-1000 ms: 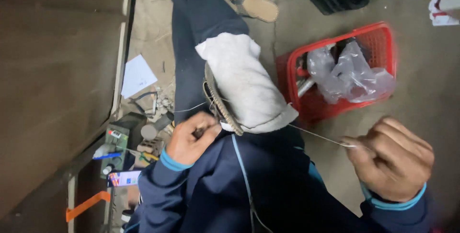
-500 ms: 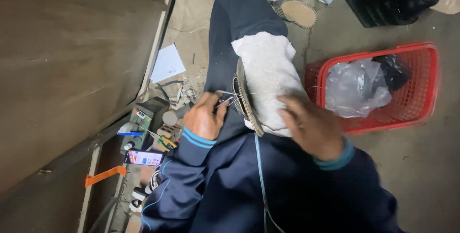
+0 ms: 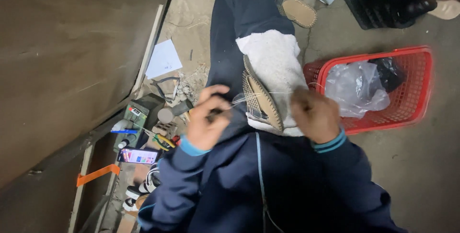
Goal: The person sits on the floor and sews a patterned sandal using a needle and thread. They hold the sandal on their lap and repeatedly pass the needle through the sole and strap, pulling the thread tight to secure the parts.
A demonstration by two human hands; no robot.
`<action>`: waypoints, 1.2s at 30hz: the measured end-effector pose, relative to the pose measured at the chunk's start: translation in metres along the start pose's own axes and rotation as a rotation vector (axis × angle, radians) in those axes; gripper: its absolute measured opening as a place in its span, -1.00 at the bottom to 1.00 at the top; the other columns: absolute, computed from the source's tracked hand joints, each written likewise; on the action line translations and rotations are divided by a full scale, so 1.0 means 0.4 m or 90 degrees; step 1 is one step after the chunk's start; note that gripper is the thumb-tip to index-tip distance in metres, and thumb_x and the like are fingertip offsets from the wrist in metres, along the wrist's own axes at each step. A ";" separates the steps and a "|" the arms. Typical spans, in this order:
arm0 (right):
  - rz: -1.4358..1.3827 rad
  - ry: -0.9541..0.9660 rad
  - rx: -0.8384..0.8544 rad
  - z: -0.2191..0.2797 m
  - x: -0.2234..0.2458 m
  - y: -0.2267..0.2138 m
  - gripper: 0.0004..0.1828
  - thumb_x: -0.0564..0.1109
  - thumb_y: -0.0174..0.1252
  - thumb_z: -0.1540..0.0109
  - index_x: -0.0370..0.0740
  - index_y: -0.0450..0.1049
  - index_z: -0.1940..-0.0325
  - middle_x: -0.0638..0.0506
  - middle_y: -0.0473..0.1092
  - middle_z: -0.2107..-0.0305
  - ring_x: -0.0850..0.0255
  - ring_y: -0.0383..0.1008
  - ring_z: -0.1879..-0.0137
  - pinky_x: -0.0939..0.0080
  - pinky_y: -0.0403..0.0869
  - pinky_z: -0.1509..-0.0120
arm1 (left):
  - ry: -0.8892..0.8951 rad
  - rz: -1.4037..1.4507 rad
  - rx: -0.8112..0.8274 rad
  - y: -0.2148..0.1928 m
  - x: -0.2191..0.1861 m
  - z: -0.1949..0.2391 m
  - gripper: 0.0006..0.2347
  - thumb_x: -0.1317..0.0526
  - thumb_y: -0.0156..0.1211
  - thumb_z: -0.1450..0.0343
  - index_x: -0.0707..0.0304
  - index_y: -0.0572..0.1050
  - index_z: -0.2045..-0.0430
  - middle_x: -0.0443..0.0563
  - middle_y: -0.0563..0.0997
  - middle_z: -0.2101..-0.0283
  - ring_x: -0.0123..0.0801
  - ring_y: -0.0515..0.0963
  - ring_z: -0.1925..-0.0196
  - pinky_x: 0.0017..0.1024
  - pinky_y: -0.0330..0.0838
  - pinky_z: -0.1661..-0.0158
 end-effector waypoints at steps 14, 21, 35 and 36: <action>0.089 0.053 -0.008 -0.035 0.029 -0.106 -0.80 -0.07 0.20 -0.38 -0.21 0.53 -0.01 -0.22 0.49 0.28 -0.31 0.53 0.17 -0.27 0.48 0.13 | -0.159 -0.316 -0.489 -0.582 0.177 0.335 -0.79 0.42 0.42 -0.50 0.37 0.44 0.43 0.37 0.51 0.42 0.05 0.54 0.41 -0.30 0.37 0.36; -0.075 -0.064 0.091 -0.057 0.217 -0.040 -0.66 -0.13 0.09 -0.33 -0.13 0.53 -0.18 -0.27 0.56 0.41 -0.29 0.60 0.28 -0.27 0.58 0.23 | 0.009 -0.294 -0.119 -0.103 -0.051 0.009 -0.83 0.32 0.29 -0.43 0.31 0.62 0.13 0.23 0.65 0.04 0.16 0.65 0.04 -0.12 0.54 0.06; -0.038 -0.005 0.004 -0.038 0.021 -0.018 -0.84 -0.08 0.24 -0.33 -0.16 0.61 0.28 -0.08 0.52 0.35 -0.07 0.56 0.15 0.02 0.53 0.07 | -0.128 -0.176 0.123 0.113 -0.025 -0.014 -0.82 0.26 0.15 -0.42 -0.04 0.63 0.18 -0.04 0.73 0.31 0.02 0.71 0.18 -0.13 0.62 0.22; -0.068 0.020 -0.013 -0.031 0.013 -0.027 -0.84 -0.09 0.25 -0.34 -0.18 0.63 0.26 -0.06 0.53 0.29 -0.02 0.55 0.10 0.07 0.52 -0.02 | -0.114 -0.167 0.122 0.120 -0.023 -0.013 -0.79 0.28 0.16 -0.41 -0.02 0.63 0.14 -0.02 0.74 0.32 0.03 0.71 0.19 -0.13 0.63 0.22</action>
Point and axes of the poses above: each hand's wrist, its own z-axis away from the middle knuckle, its own y-axis out of the palm, x = y × z, the point moved 3 cm from there along -z, towards the middle knuckle
